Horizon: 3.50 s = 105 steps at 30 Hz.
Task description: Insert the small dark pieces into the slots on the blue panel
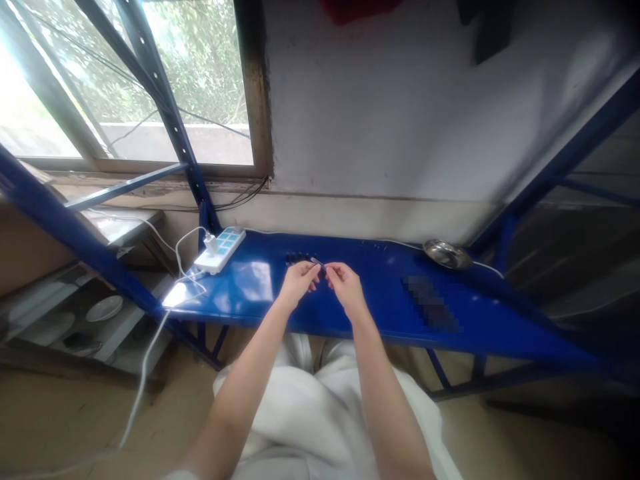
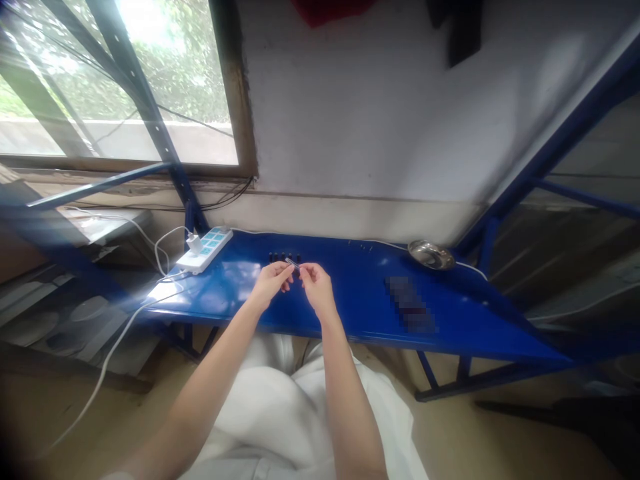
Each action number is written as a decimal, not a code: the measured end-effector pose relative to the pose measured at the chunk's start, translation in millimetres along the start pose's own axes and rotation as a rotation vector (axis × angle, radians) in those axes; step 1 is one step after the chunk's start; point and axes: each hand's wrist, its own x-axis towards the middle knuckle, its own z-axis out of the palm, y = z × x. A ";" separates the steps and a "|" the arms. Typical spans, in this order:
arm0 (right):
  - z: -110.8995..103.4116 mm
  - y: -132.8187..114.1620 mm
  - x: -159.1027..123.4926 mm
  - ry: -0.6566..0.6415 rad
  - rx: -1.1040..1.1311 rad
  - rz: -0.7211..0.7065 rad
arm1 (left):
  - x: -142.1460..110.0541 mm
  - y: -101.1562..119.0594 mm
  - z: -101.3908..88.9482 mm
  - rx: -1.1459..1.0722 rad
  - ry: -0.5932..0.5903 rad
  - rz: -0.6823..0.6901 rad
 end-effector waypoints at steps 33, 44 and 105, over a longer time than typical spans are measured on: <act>-35.2 62.8 69.2 0.213 -0.314 0.064 | 30.1 -76.3 -3.0 0.305 0.221 0.054; -42.9 126.5 126.3 0.115 -0.753 0.133 | 30.9 -90.7 -10.4 0.230 0.168 -0.026; -69.9 127.5 159.5 0.020 -0.893 0.232 | 28.7 -89.7 -9.1 0.263 0.159 -0.047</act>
